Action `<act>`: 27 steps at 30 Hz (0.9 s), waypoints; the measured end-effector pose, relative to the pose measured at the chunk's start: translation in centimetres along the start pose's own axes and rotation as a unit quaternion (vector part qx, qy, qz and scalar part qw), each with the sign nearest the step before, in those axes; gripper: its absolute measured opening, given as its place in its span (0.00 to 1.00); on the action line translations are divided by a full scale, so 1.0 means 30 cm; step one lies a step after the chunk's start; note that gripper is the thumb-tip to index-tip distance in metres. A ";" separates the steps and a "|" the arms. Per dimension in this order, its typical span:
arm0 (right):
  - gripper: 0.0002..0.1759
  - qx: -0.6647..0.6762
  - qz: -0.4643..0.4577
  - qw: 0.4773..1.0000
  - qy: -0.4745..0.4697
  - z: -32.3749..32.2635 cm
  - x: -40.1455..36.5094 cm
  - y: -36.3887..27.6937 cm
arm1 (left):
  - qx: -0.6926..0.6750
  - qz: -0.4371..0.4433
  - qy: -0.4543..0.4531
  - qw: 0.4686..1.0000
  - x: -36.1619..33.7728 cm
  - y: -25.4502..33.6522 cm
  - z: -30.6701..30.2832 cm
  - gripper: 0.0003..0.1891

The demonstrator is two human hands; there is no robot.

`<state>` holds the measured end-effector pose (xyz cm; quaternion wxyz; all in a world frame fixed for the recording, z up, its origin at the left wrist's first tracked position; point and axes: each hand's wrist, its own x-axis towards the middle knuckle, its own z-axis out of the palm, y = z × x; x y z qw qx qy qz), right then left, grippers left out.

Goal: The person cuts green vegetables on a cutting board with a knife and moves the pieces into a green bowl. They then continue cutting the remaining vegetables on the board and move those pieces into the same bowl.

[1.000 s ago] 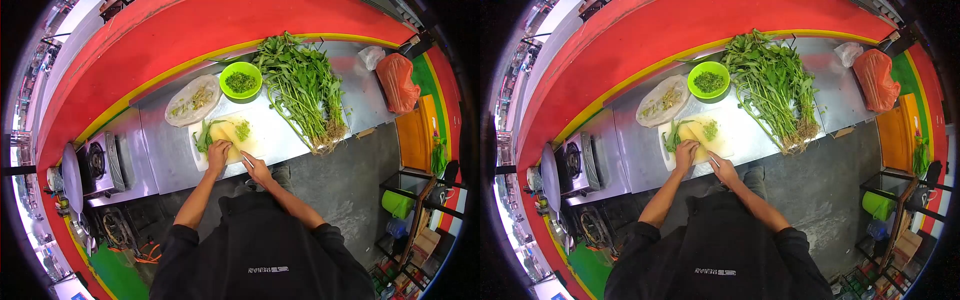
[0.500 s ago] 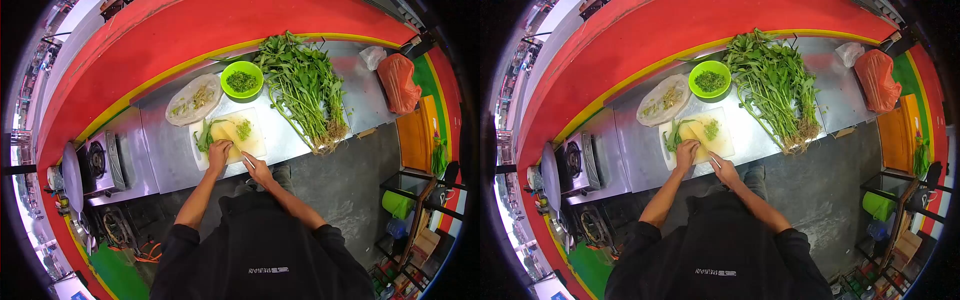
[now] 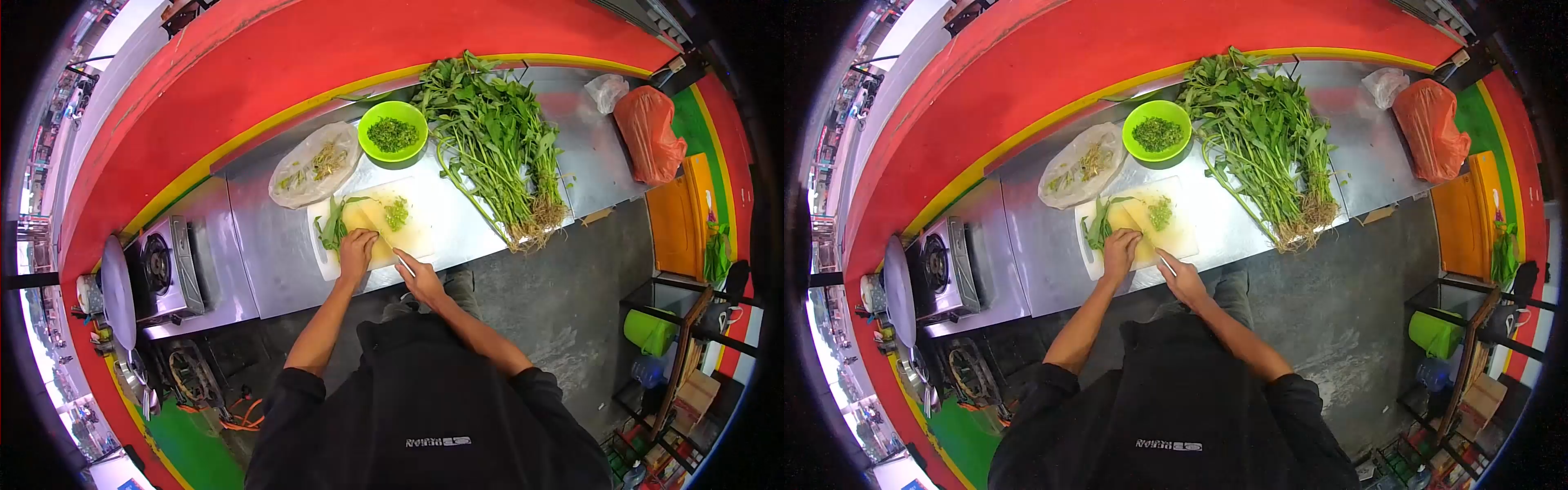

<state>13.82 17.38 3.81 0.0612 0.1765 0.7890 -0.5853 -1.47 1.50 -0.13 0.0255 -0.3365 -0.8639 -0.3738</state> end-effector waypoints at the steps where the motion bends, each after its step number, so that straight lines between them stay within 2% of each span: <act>1: 0.25 0.000 0.000 1.000 0.000 0.000 0.003 -0.003 | 0.000 0.000 0.000 1.000 0.000 0.001 -0.002 0.05; 7: 0.25 0.003 -0.053 0.998 0.016 0.010 0.036 0.008 | -0.009 -0.008 -0.002 1.000 0.002 0.014 -0.009 0.05; 9: 0.25 -0.015 -0.021 1.000 0.005 0.009 0.044 0.000 | -0.013 -0.013 -0.007 1.000 -0.001 0.013 -0.011 0.05; 14: 0.25 -0.009 -0.007 1.000 0.004 0.014 0.018 -0.006 | -0.008 -0.021 -0.006 1.000 -0.011 -0.002 -0.006 0.05; 16: 0.25 0.006 -0.078 0.996 0.046 0.027 0.016 0.014 | -0.024 -0.030 -0.007 0.999 -0.017 -0.019 0.009 0.05; 17: 0.25 0.001 -0.084 0.995 0.047 0.029 0.019 0.025 | -0.036 -0.038 -0.007 0.999 -0.019 -0.029 0.014 0.05; 20: 0.25 -0.002 -0.028 1.000 0.011 0.008 0.026 -0.007 | -0.053 -0.035 -0.008 0.998 -0.008 -0.013 -0.002 0.05; 27: 0.25 -0.003 -0.028 1.000 0.010 0.016 0.039 -0.010 | -0.019 -0.008 0.013 1.000 -0.008 -0.006 -0.003 0.05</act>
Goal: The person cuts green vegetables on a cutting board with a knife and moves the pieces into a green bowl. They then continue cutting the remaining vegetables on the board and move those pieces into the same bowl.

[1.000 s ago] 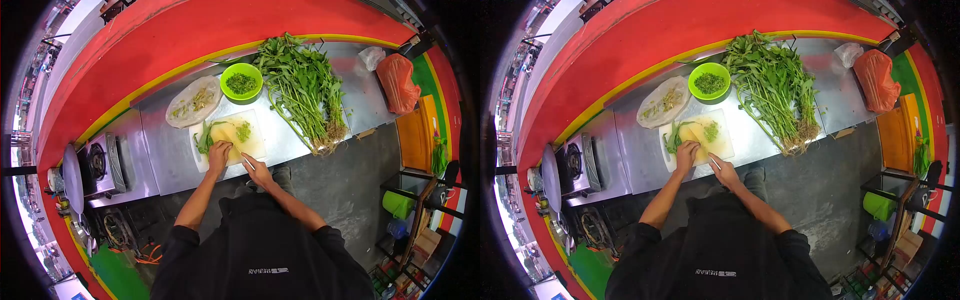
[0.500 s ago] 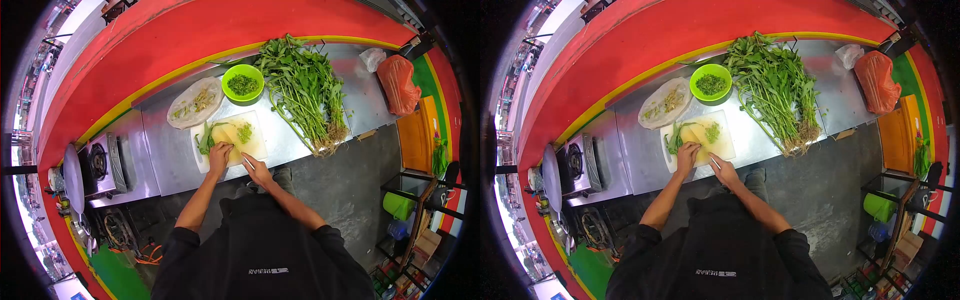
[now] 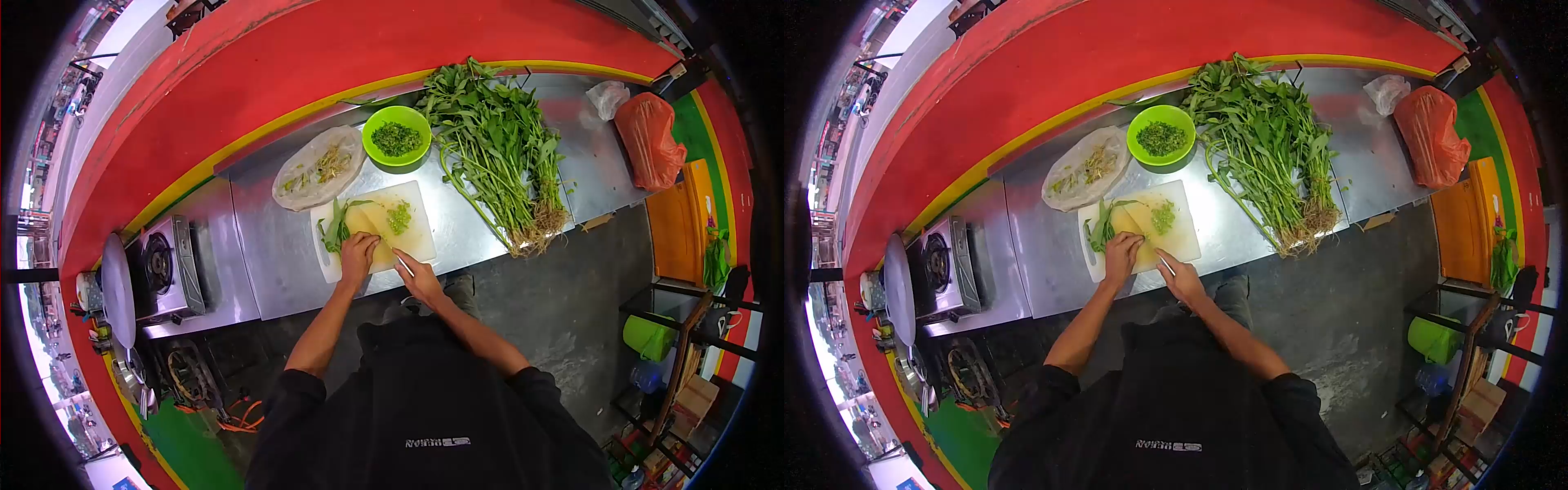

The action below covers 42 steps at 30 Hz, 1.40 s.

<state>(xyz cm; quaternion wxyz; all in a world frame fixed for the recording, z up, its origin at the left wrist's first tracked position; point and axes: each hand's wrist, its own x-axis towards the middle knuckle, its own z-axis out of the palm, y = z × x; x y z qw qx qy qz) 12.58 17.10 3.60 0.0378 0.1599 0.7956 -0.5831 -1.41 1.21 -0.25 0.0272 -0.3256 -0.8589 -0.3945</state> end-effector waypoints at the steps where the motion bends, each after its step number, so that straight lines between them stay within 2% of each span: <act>1: 0.25 -0.001 -0.001 1.000 0.000 0.001 -0.006 0.007 | 0.000 0.000 0.001 1.000 0.000 -0.005 0.002 0.05; 3: 0.26 0.018 -0.024 1.000 0.008 -0.001 -0.023 0.013 | -0.007 -0.006 -0.002 1.000 -0.004 -0.008 0.004 0.05; 8: 0.26 0.007 0.010 1.000 -0.007 -0.007 -0.022 0.002 | 0.007 -0.019 -0.010 1.000 -0.005 -0.009 0.003 0.05; 11: 0.26 0.003 -0.002 1.000 -0.007 0.001 0.001 0.022 | 0.006 0.010 -0.011 1.000 0.000 0.003 -0.008 0.05; 13: 0.26 -0.021 -0.005 1.000 -0.010 0.004 0.016 0.020 | -0.003 -0.032 -0.026 0.999 -0.013 -0.001 -0.006 0.07; 14: 0.26 -0.021 -0.007 1.000 -0.010 0.003 0.016 0.019 | 0.000 -0.023 -0.024 0.999 -0.018 -0.005 -0.007 0.07; 19: 0.26 -0.015 0.012 1.000 -0.003 -0.046 -0.021 -0.014 | 0.014 -0.030 -0.015 0.999 -0.008 -0.001 0.003 0.07; 20: 0.26 -0.017 0.072 0.997 -0.024 -0.057 -0.025 -0.024 | 0.015 -0.017 -0.011 1.000 -0.002 0.000 0.004 0.07; 21: 0.26 -0.018 0.074 0.997 -0.024 -0.057 -0.028 -0.016 | 0.016 -0.004 -0.007 1.000 0.009 0.008 0.000 0.06; 23: 0.25 -0.017 0.035 0.999 0.008 -0.054 -0.025 -0.002 | 0.012 -0.007 -0.009 1.000 0.027 0.030 -0.003 0.06; 24: 0.25 -0.010 -0.007 0.998 0.057 -0.038 -0.020 0.003 | 0.005 -0.010 -0.010 1.000 0.033 0.035 -0.001 0.06; 27: 0.25 -0.004 -0.050 0.996 0.079 -0.035 -0.021 0.022 | 0.003 -0.017 -0.009 1.000 0.033 0.039 0.000 0.05; 31: 0.25 -0.020 -0.055 0.997 0.049 -0.053 -0.035 0.008 | -0.009 -0.043 -0.011 0.999 0.030 0.033 0.013 0.06; 33: 0.26 -0.008 0.040 0.999 -0.018 -0.064 -0.046 -0.008 | 0.014 -0.012 -0.002 1.000 0.031 0.034 0.007 0.05; 39: 0.26 -0.017 0.015 1.000 -0.006 -0.054 -0.050 0.006 | -0.012 -0.029 -0.014 0.999 0.022 0.017 0.013 0.06; 41: 0.25 -0.036 -0.061 0.997 0.027 -0.042 -0.050 0.030 | -0.010 -0.031 -0.019 0.999 0.017 0.002 0.020 0.06; 42: 0.25 -0.035 -0.059 0.997 0.029 -0.044 -0.051 0.019 | -0.009 -0.032 -0.022 0.999 0.021 0.004 0.019 0.06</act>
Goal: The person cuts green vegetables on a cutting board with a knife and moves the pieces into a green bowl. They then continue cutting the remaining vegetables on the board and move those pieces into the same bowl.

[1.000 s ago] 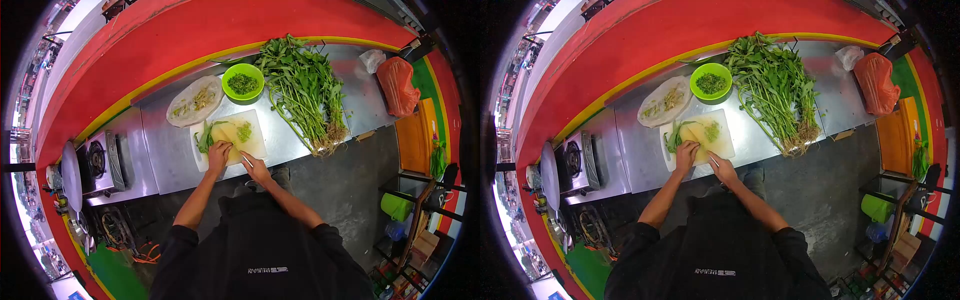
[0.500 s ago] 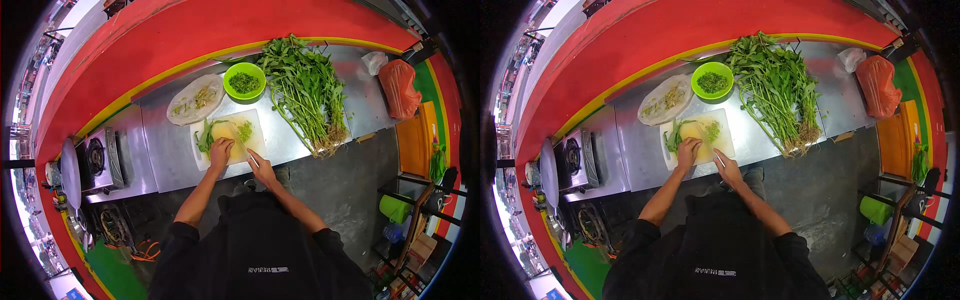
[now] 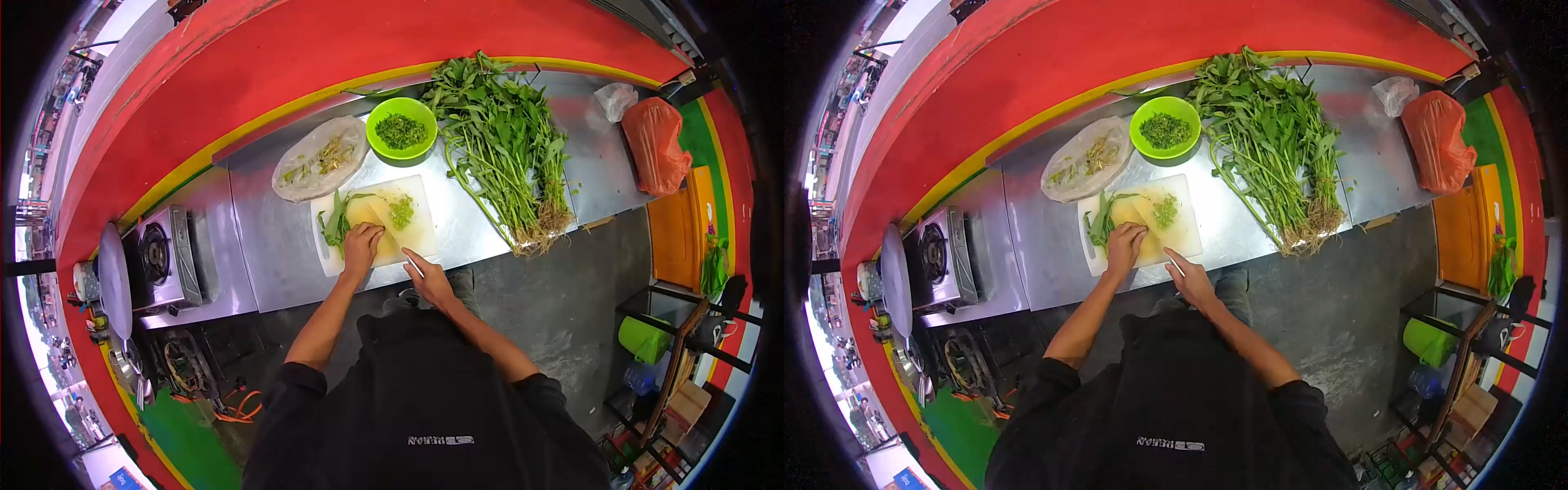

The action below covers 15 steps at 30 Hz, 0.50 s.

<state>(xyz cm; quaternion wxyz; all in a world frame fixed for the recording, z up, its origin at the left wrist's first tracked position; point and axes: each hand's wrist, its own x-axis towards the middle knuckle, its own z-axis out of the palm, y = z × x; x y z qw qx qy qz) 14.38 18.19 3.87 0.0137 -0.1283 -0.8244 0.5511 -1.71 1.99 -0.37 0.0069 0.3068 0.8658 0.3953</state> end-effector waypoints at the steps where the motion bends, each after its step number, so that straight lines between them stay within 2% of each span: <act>1: 0.25 0.001 0.037 0.999 -0.020 -0.005 0.000 -0.010 | 0.000 0.000 -0.003 1.000 0.000 0.003 -0.001 0.06; 3: 0.25 0.003 0.076 0.996 -0.039 -0.006 0.005 -0.018 | 0.006 0.000 -0.006 1.000 -0.002 0.002 -0.002 0.06; 7: 0.25 -0.002 0.068 0.997 -0.033 0.005 0.030 -0.009 | 0.037 0.014 -0.018 0.999 0.001 0.007 -0.012 0.06; 11: 0.25 0.026 0.037 0.999 0.000 0.025 0.023 -0.003 | 0.018 0.023 -0.009 1.000 0.009 0.019 -0.018 0.06; 15: 0.24 0.033 0.045 0.998 -0.001 0.019 0.007 -0.001 | 0.011 0.019 -0.010 1.000 0.007 0.010 -0.013 0.05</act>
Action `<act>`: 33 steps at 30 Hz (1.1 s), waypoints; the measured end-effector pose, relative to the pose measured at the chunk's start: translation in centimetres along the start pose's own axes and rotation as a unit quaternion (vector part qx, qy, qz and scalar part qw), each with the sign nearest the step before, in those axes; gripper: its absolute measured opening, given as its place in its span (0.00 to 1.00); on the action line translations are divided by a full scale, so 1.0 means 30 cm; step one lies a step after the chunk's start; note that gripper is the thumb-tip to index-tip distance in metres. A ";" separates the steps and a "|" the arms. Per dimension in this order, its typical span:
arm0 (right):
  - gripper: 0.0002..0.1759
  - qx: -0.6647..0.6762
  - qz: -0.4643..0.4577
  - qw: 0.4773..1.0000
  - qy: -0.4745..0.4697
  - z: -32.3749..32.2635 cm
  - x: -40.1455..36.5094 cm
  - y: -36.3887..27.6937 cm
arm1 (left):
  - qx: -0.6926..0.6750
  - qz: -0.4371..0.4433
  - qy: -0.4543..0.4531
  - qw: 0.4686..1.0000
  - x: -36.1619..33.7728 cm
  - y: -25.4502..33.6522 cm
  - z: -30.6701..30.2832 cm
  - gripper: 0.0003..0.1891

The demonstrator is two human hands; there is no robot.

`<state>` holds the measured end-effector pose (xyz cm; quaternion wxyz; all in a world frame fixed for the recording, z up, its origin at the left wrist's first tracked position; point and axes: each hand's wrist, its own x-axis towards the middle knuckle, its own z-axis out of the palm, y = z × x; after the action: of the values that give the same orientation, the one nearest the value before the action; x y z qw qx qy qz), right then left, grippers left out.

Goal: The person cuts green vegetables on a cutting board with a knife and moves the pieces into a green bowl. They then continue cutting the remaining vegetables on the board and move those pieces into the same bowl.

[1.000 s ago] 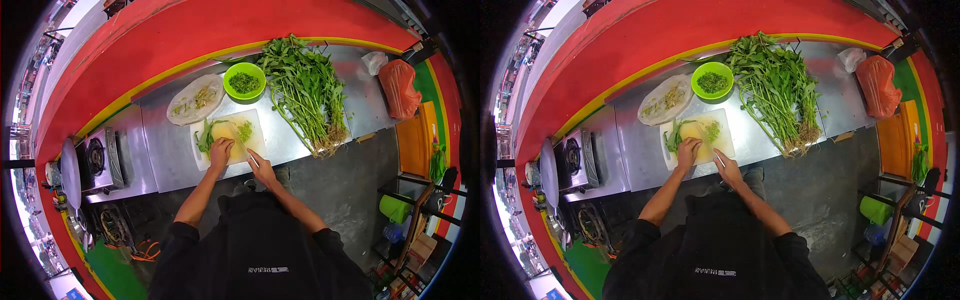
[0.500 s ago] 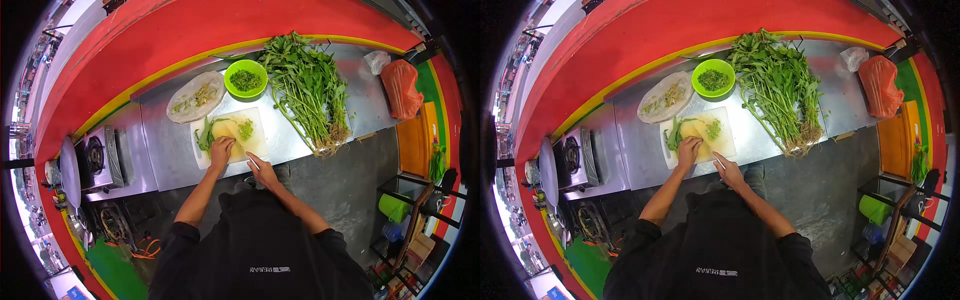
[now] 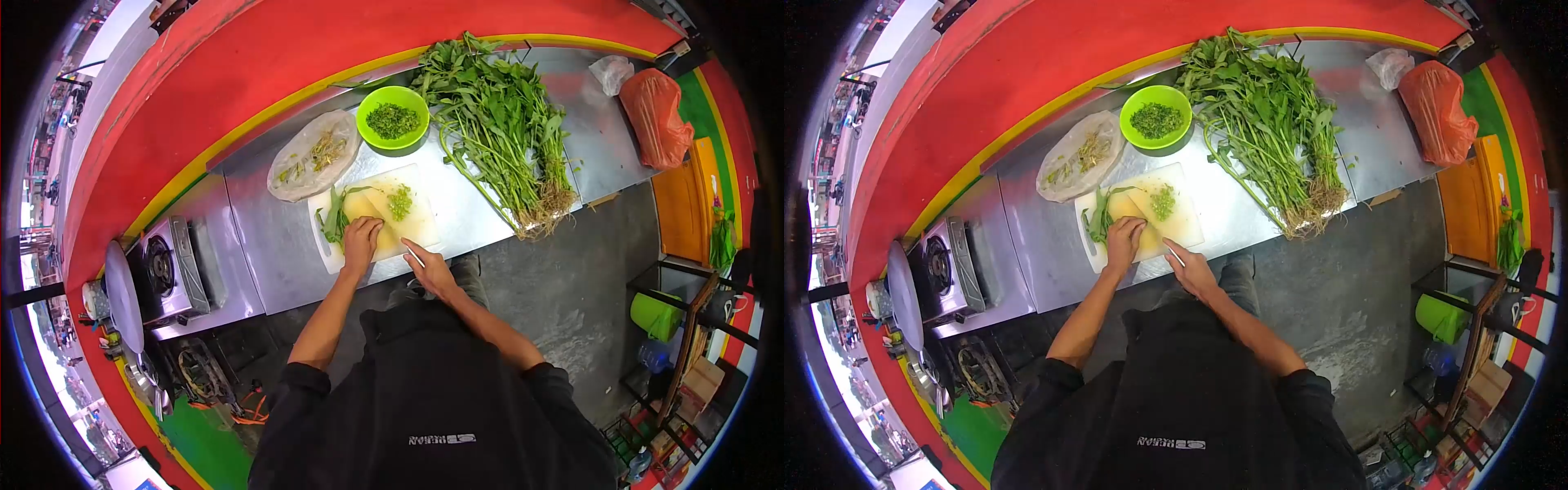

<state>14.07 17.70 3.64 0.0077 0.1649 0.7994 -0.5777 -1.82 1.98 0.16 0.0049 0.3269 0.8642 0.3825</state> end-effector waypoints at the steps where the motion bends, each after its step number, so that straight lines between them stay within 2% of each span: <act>1: 0.25 0.009 0.009 1.000 -0.007 -0.005 0.000 0.000 | 0.000 -0.001 -0.001 1.000 0.000 -0.002 0.001 0.05; 6: 0.25 0.003 -0.013 1.000 0.008 0.006 0.021 0.016 | 0.011 0.004 -0.010 1.000 -0.005 -0.001 -0.002 0.06; 8: 0.25 -0.014 0.024 0.999 -0.030 -0.004 0.040 -0.010 | 0.010 0.009 -0.014 1.000 -0.006 -0.005 -0.001 0.06; 13: 0.24 0.006 -0.046 0.999 0.025 0.026 0.037 0.010 | 0.000 0.000 -0.013 1.000 -0.004 -0.003 -0.006 0.07; 20: 0.24 0.002 -0.021 1.000 0.006 0.013 0.028 0.020 | 0.017 0.013 -0.005 1.000 -0.002 0.011 -0.011 0.07; 24: 0.25 -0.001 -0.068 0.997 0.023 0.027 0.045 0.032 | 0.020 0.008 -0.004 1.000 -0.009 -0.016 0.007 0.06; 26: 0.24 0.007 -0.054 0.998 0.026 0.028 0.034 0.028 | -0.022 0.000 -0.007 1.000 -0.011 -0.033 0.014 0.06; 30: 0.25 -0.003 -0.050 0.999 0.011 0.010 -0.004 0.032 | -0.006 0.011 0.004 1.000 -0.002 -0.003 -0.005 0.06; 31: 0.25 -0.006 -0.012 1.000 -0.010 0.008 -0.006 0.036 | -0.010 0.013 0.001 1.000 0.001 -0.010 -0.003 0.06; 33: 0.25 -0.004 -0.022 1.000 -0.004 0.007 -0.004 0.036 | 0.001 0.015 0.006 1.000 -0.004 -0.012 0.000 0.06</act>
<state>14.44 17.76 2.58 -0.0008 0.1447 0.8049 -0.5755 -1.92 1.74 -0.11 -0.0064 0.3377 0.8594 0.3838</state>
